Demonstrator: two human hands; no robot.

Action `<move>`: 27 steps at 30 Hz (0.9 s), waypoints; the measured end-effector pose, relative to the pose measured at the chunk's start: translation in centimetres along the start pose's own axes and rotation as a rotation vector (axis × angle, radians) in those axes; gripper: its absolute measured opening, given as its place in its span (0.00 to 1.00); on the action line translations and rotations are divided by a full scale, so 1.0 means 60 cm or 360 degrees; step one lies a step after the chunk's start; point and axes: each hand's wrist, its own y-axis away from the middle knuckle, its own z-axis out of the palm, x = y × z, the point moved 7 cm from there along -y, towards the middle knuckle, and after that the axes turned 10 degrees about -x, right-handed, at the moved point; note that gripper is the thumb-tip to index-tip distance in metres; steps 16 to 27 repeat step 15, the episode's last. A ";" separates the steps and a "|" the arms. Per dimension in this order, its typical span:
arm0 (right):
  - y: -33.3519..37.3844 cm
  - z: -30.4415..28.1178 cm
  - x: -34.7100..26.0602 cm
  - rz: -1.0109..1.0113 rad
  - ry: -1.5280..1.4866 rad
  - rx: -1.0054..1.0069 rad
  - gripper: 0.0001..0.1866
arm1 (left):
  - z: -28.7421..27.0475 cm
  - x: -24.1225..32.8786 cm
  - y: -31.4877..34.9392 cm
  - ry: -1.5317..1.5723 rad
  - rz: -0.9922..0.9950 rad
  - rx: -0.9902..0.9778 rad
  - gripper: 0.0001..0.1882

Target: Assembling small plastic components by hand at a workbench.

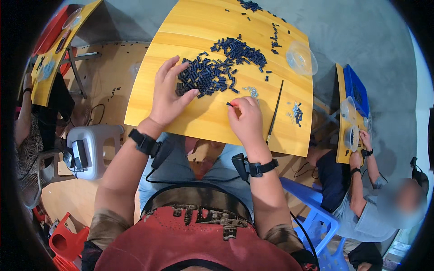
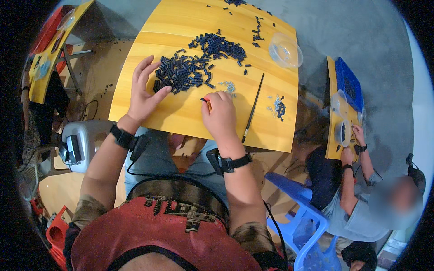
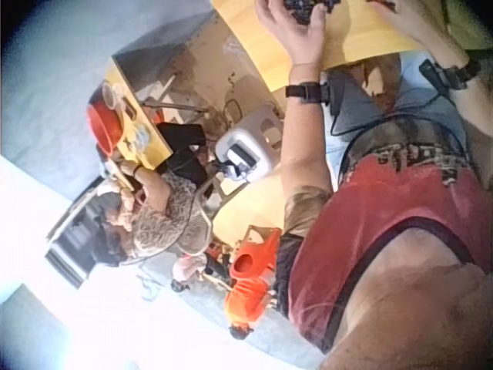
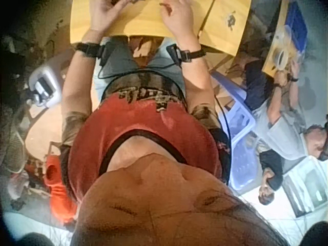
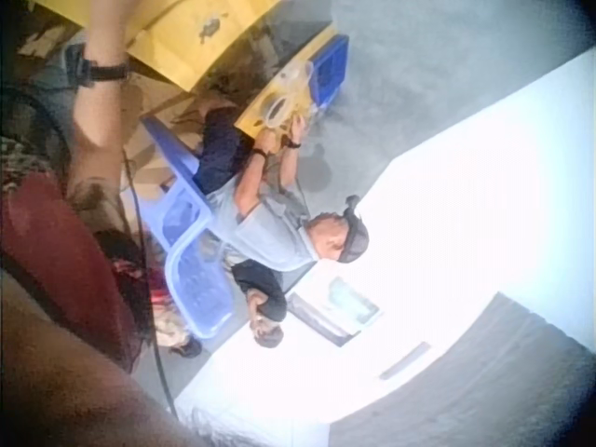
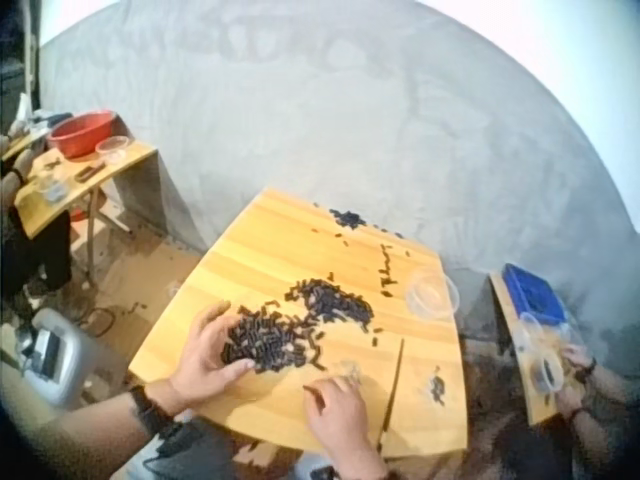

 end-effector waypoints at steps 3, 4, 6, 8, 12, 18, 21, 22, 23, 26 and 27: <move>0.028 -0.010 -0.004 0.0141 -0.0271 -0.0018 0.05 | 0.009 0.020 0.027 0.0260 -0.0037 -0.0156 0.24; 0.036 -0.008 -0.009 0.0153 -0.0396 -0.0066 0.06 | 0.012 0.039 0.028 0.0461 0.0010 -0.0186 0.18; 0.049 -0.009 -0.024 0.0165 -0.0521 -0.0113 0.06 | 0.065 0.035 0.050 0.0916 -0.0293 -0.0438 0.16; 0.054 -0.010 -0.050 0.0051 -0.0509 -0.0097 0.07 | 0.112 0.037 0.074 0.1359 -0.0609 -0.0684 0.14; 0.066 -0.012 -0.061 -0.0008 -0.0488 -0.0068 0.08 | 0.142 0.059 0.094 0.1951 -0.0854 -0.0888 0.11; 0.075 -0.008 -0.055 0.0024 -0.0499 -0.0128 0.08 | 0.143 0.057 0.106 0.1876 -0.1009 -0.0972 0.11; 0.075 -0.008 -0.055 0.0024 -0.0499 -0.0128 0.08 | 0.143 0.057 0.106 0.1876 -0.1009 -0.0972 0.11; 0.075 -0.008 -0.055 0.0024 -0.0499 -0.0128 0.08 | 0.143 0.057 0.106 0.1876 -0.1009 -0.0972 0.11; 0.075 -0.008 -0.055 0.0024 -0.0499 -0.0128 0.08 | 0.143 0.057 0.106 0.1876 -0.1009 -0.0972 0.11; 0.075 -0.008 -0.055 0.0024 -0.0499 -0.0128 0.08 | 0.143 0.057 0.106 0.1876 -0.1009 -0.0972 0.11; 0.075 -0.008 -0.055 0.0024 -0.0499 -0.0128 0.08 | 0.143 0.057 0.106 0.1876 -0.1009 -0.0972 0.11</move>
